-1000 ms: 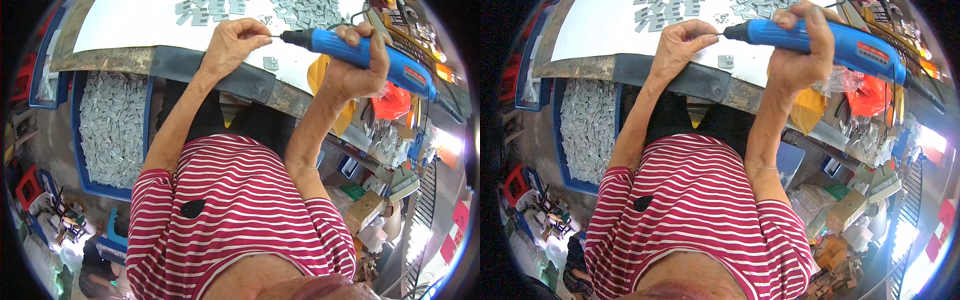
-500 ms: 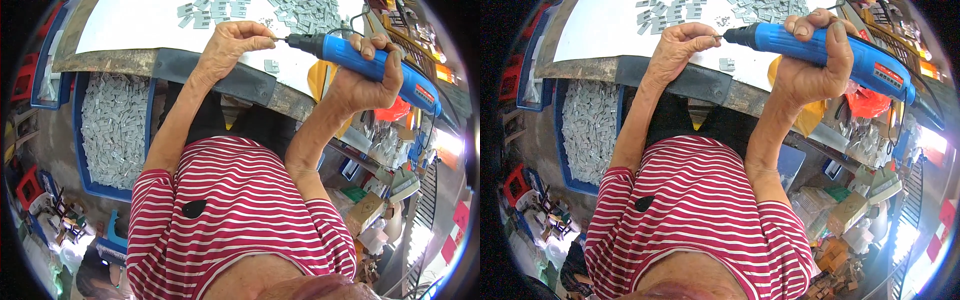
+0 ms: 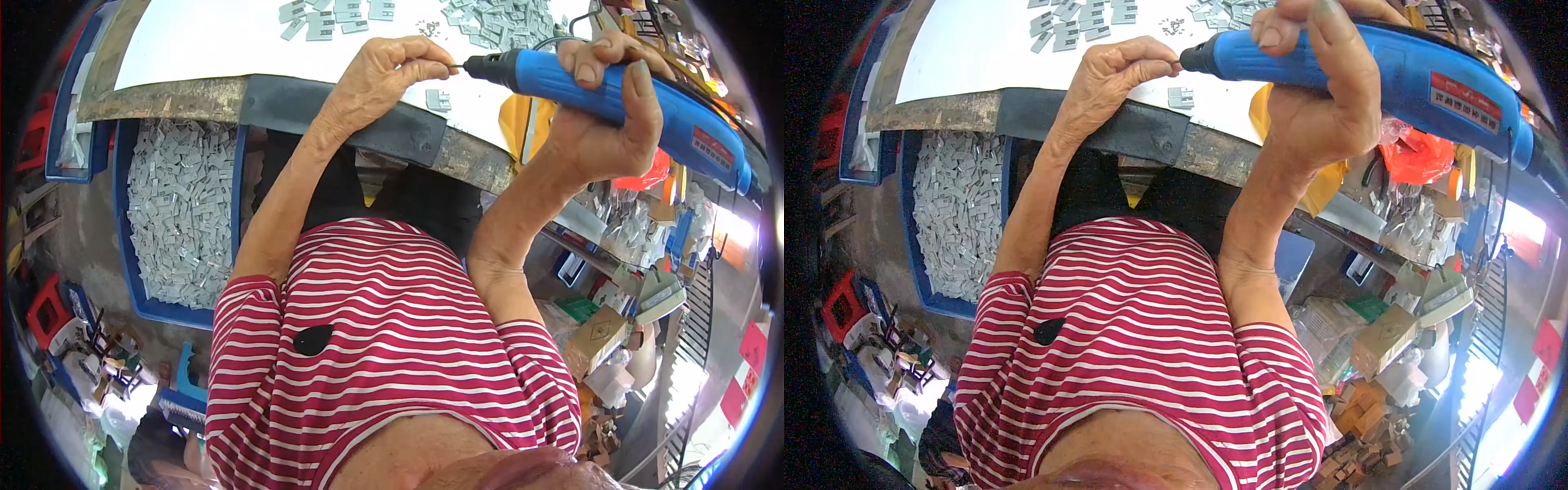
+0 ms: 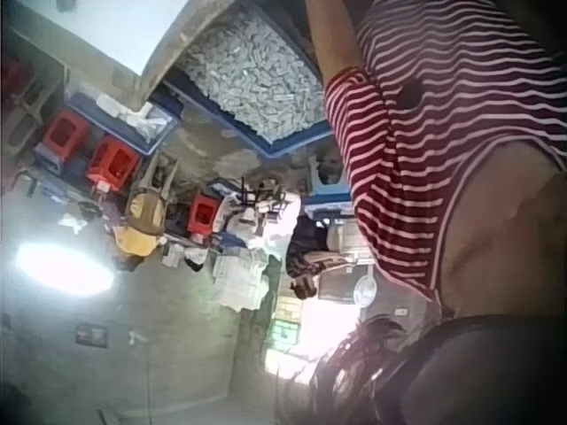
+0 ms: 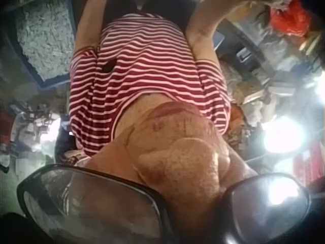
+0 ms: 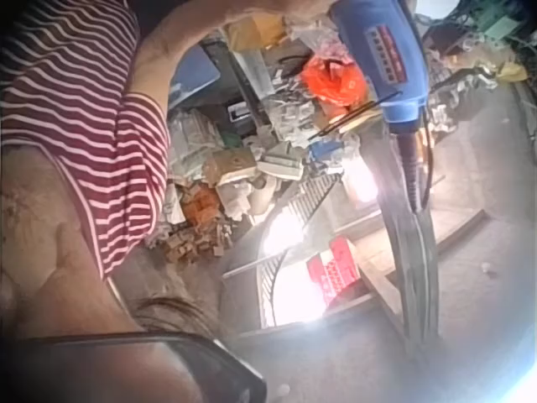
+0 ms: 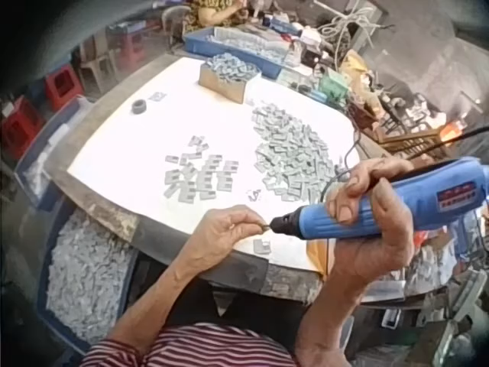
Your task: Using an electric screwdriver to attach small metal plates to electronic or mechanical components.
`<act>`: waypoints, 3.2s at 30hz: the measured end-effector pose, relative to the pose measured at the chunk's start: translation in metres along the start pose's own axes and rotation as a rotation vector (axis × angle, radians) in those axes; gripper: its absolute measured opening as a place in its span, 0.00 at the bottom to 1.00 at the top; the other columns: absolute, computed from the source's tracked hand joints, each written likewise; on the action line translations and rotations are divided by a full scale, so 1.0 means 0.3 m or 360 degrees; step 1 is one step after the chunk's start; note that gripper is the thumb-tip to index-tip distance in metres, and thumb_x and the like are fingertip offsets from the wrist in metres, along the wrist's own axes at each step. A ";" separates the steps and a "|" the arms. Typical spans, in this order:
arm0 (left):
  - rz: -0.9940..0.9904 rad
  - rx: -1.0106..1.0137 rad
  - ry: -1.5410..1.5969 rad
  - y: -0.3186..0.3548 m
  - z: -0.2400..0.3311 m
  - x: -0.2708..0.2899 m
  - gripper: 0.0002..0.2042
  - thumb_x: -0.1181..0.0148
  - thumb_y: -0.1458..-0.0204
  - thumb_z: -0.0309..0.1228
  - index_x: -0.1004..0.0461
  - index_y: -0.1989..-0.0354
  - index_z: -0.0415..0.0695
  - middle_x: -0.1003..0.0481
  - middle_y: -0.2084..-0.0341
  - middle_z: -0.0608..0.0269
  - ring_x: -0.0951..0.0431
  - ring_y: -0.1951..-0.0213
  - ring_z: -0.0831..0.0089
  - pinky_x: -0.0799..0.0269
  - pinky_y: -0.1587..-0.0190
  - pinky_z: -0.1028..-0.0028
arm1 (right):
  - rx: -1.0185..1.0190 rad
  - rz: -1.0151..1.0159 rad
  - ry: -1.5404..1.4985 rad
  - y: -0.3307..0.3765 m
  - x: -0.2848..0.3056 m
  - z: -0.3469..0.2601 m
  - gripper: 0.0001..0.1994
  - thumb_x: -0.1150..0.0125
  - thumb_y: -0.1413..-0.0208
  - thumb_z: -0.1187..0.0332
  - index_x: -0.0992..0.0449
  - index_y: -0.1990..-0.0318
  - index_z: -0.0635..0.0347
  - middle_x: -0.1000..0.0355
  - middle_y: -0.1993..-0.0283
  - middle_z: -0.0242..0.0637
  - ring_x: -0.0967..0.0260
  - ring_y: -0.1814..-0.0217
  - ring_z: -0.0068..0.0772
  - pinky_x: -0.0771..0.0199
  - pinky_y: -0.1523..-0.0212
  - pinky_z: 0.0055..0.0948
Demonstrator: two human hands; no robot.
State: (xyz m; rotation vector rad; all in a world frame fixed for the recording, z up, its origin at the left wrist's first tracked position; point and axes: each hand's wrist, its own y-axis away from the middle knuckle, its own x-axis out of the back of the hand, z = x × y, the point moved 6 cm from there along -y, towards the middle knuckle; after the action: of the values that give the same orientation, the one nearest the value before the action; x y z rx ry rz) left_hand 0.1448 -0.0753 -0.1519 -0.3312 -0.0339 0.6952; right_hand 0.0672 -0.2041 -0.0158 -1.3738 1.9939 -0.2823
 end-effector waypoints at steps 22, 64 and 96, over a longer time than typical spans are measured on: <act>0.0043 0.0104 -0.0156 0.014 -0.011 0.005 0.10 0.44 0.50 0.33 0.24 0.63 0.41 0.23 0.71 0.62 0.23 0.65 0.75 0.29 0.58 0.79 | -0.0044 0.0159 -0.0034 0.006 0.023 0.031 0.08 0.49 0.54 0.72 0.31 0.64 0.59 0.32 0.68 0.44 0.39 0.74 0.30 0.42 0.65 0.36; 0.0113 0.0037 -0.0392 0.020 -0.002 0.013 0.07 0.39 0.54 0.32 0.23 0.69 0.43 0.25 0.78 0.67 0.29 0.74 0.81 0.30 0.68 0.81 | -0.0044 0.0111 0.0037 0.025 0.007 0.052 0.10 0.50 0.55 0.74 0.33 0.61 0.61 0.32 0.69 0.47 0.38 0.74 0.32 0.42 0.67 0.35; 0.0456 -0.0506 -0.1159 0.010 -0.004 0.012 0.07 0.44 0.56 0.26 0.26 0.67 0.40 0.28 0.72 0.58 0.30 0.70 0.66 0.33 0.65 0.69 | 0.0049 0.0325 0.0322 0.035 -0.008 0.068 0.09 0.48 0.54 0.77 0.34 0.63 0.67 0.33 0.72 0.44 0.37 0.76 0.29 0.36 0.70 0.31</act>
State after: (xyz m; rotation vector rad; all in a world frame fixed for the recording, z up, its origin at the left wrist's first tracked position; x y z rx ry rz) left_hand 0.1458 -0.0710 -0.1542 -0.3751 -0.8082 1.0697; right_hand 0.0731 -0.1936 -0.0356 -1.1486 2.2668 -0.3685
